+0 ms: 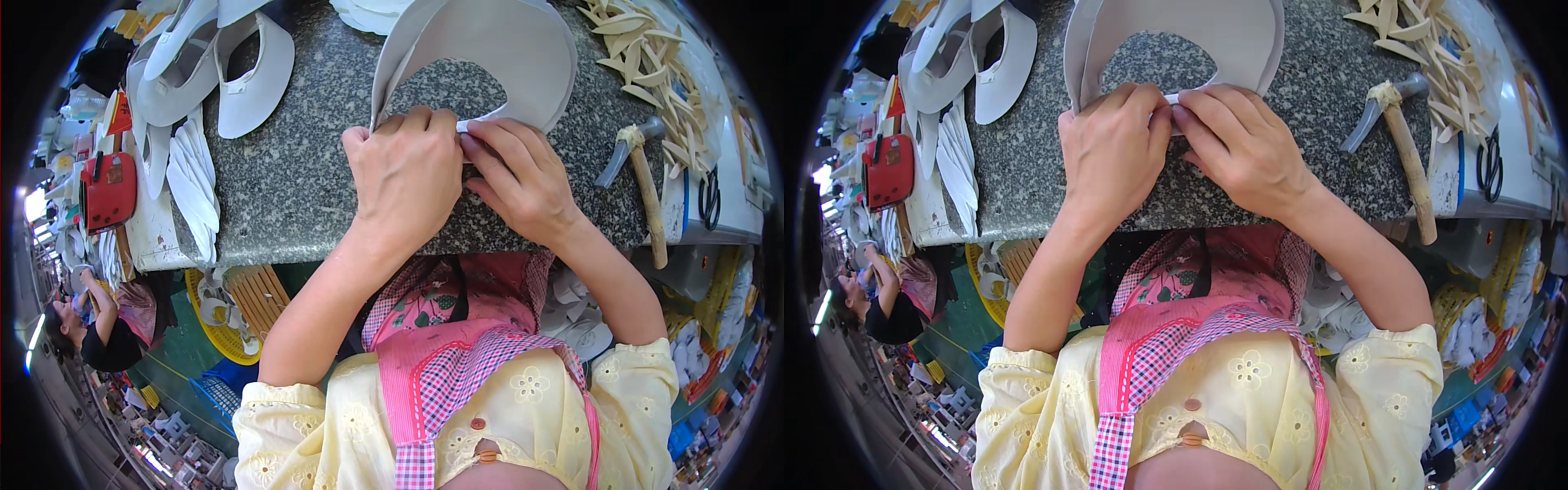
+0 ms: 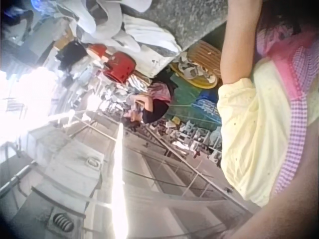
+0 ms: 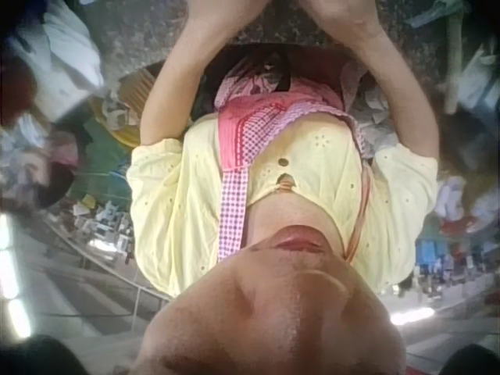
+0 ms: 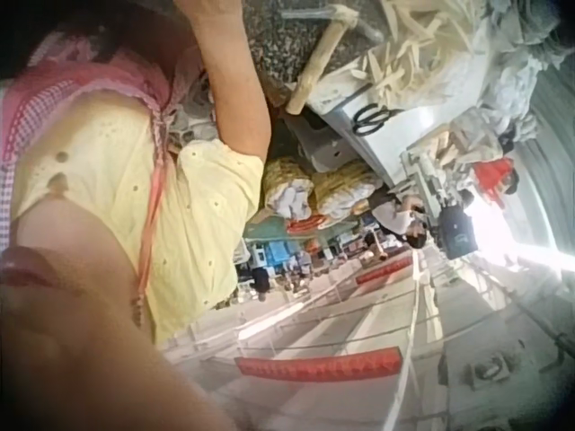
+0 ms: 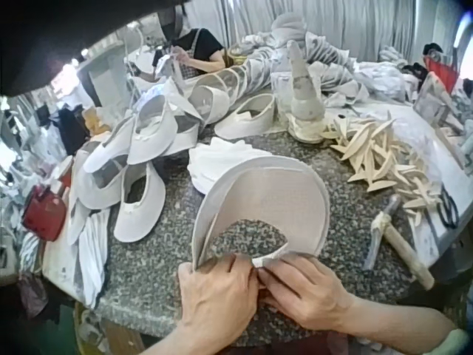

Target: The person assembles shoe uppers by inserting lining pieces into the uppers, folding and pressing the edges together by hand and with a wooden tool, and placing the assembled pieces into a basket.

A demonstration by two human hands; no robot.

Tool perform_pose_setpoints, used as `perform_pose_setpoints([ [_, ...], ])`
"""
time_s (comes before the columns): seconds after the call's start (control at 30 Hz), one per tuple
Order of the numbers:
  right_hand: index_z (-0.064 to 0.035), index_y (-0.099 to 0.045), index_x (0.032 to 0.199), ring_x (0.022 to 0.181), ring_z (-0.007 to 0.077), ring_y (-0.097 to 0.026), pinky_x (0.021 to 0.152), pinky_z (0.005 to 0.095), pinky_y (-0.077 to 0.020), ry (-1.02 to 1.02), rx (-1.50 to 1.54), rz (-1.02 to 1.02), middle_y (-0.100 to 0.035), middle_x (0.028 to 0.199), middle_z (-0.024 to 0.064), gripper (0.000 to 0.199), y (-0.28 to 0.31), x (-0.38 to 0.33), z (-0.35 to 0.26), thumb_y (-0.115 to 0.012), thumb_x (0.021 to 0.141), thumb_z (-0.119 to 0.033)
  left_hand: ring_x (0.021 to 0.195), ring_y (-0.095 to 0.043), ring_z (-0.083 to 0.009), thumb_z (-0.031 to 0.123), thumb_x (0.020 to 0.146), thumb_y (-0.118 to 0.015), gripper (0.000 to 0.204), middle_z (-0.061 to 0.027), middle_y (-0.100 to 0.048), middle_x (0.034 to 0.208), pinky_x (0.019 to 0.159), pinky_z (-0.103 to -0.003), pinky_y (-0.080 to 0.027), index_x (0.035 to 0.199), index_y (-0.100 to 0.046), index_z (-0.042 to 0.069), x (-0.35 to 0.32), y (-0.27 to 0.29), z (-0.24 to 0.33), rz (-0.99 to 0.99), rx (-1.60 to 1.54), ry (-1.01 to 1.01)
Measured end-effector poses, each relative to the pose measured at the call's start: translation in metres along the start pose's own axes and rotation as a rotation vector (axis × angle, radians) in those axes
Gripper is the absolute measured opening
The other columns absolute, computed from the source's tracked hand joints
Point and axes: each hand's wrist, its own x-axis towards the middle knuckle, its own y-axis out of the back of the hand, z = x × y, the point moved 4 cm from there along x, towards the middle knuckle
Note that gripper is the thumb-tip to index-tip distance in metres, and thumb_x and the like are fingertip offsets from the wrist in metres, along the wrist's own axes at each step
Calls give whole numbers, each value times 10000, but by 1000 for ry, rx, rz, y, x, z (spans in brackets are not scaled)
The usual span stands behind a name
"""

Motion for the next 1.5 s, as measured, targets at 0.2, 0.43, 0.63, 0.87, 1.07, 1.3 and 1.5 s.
perform_pose_setpoints([
  [0.2, 38, -589, 796, 990, 271, -494, 836, 355, -427, -44, -63, 53, -501, 1070, 133, 218, -6, -3, -2, -543, 637, -103, 582, -563, -275, 147, 786, -524, 65, -80, -566, 647, 556, -376, -409, 767, -511, 86, 6, -7, -5, 107, 150, -38],
  [0.43, -34, -564, 766, 901, 222, -510, 775, 325, -419, -147, -89, 104, -515, 889, 74, 162, -9, -6, 7, -532, 632, -120, 623, -583, -283, 174, 784, -558, 122, -114, -606, 710, 574, -376, -431, 800, -516, 60, 7, 2, -2, -112, 12, -24],
  [0.63, -36, -566, 764, 860, 203, -501, 760, 304, -422, -112, -106, 129, -503, 861, 70, 162, -14, -7, 5, -532, 636, -130, 515, -577, -231, 173, 758, -562, 155, -63, -580, 591, 481, -321, -438, 650, -507, 76, 16, 0, 0, -59, 127, -249],
  [0.87, -42, -570, 758, 845, 197, -492, 752, 305, -422, -105, -154, 169, -491, 833, 58, 160, -17, -6, 6, -517, 648, -146, 485, -565, -227, 158, 757, -550, 159, -62, -563, 539, 472, -331, -422, 635, -495, 73, 14, -1, 0, -26, 202, -243],
  [1.07, -42, -590, 764, 851, 186, -483, 726, 289, -402, -142, -150, 71, -500, 848, 54, 185, -15, -2, 5, -511, 644, -159, 466, -541, -229, 135, 758, -547, 157, -62, -534, 506, 480, -325, -413, 630, -480, 74, 13, 0, -1, 24, 147, -263],
  [1.3, -56, -604, 656, 866, 192, -462, 717, 302, -377, -129, -183, 82, -498, 855, 43, 146, -17, -1, 7, -537, 608, -177, 460, -518, -187, 93, 719, -541, 152, -31, -506, 509, 459, -314, -341, 608, -438, 103, 0, -2, 3, 86, 165, -315],
  [1.5, -54, -607, 617, 900, 209, -456, 723, 319, -376, -191, -77, -16, -496, 889, 54, 154, -14, -2, 7, -573, 560, -193, 531, -529, -131, 107, 712, -541, 56, -15, -560, 652, 519, -301, -325, 750, -524, 70, -14, -9, 4, 145, 190, -397],
])
